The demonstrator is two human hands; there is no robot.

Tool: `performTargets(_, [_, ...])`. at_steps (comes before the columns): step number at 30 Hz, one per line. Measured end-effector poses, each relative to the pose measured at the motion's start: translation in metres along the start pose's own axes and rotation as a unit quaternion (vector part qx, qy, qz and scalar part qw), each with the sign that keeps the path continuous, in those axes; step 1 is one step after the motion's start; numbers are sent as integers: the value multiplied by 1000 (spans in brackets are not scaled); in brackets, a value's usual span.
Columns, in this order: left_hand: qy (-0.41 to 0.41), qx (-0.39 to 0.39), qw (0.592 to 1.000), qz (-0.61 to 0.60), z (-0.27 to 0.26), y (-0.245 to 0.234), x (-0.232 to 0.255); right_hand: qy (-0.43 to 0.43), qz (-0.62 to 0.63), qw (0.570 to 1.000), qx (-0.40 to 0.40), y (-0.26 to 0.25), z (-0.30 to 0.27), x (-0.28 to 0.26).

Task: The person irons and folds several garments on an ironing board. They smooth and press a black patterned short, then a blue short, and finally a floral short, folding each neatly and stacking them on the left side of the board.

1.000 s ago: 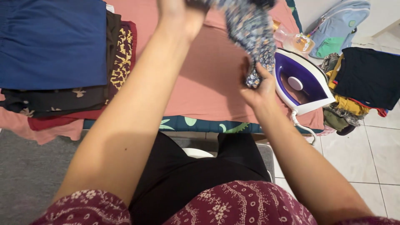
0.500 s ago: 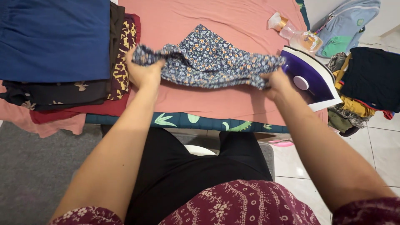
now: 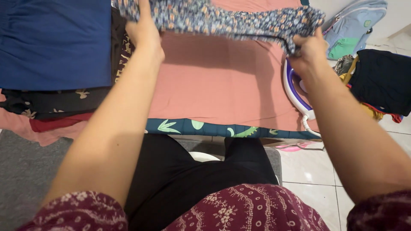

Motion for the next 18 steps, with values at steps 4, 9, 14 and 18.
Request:
performTargets(4, [-84,-9,988,-128,-28,-27,-52,30,-99,993,55,-15,-42,31])
performTargets(9, [-110,64,991,52,-61,-88,-87,64,-336,932,122,-53,-95,68])
performTargets(14, [-101,47,993,38,-78,-98,-73,14,-410,910,60,-69,-111,68])
performTargets(18, [-52,45,995,68,-103,-111,-61,27,-554,824,116,-83,-110,55])
Point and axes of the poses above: each hand's wrist, its own z-axis towards the middle knuckle, its own y-axis out of the palm, x = y × z, the point moved 8 cm from there along z, towards the middle knuckle, and after that the axes turned 1 degree about y, right-handed, at the moved point
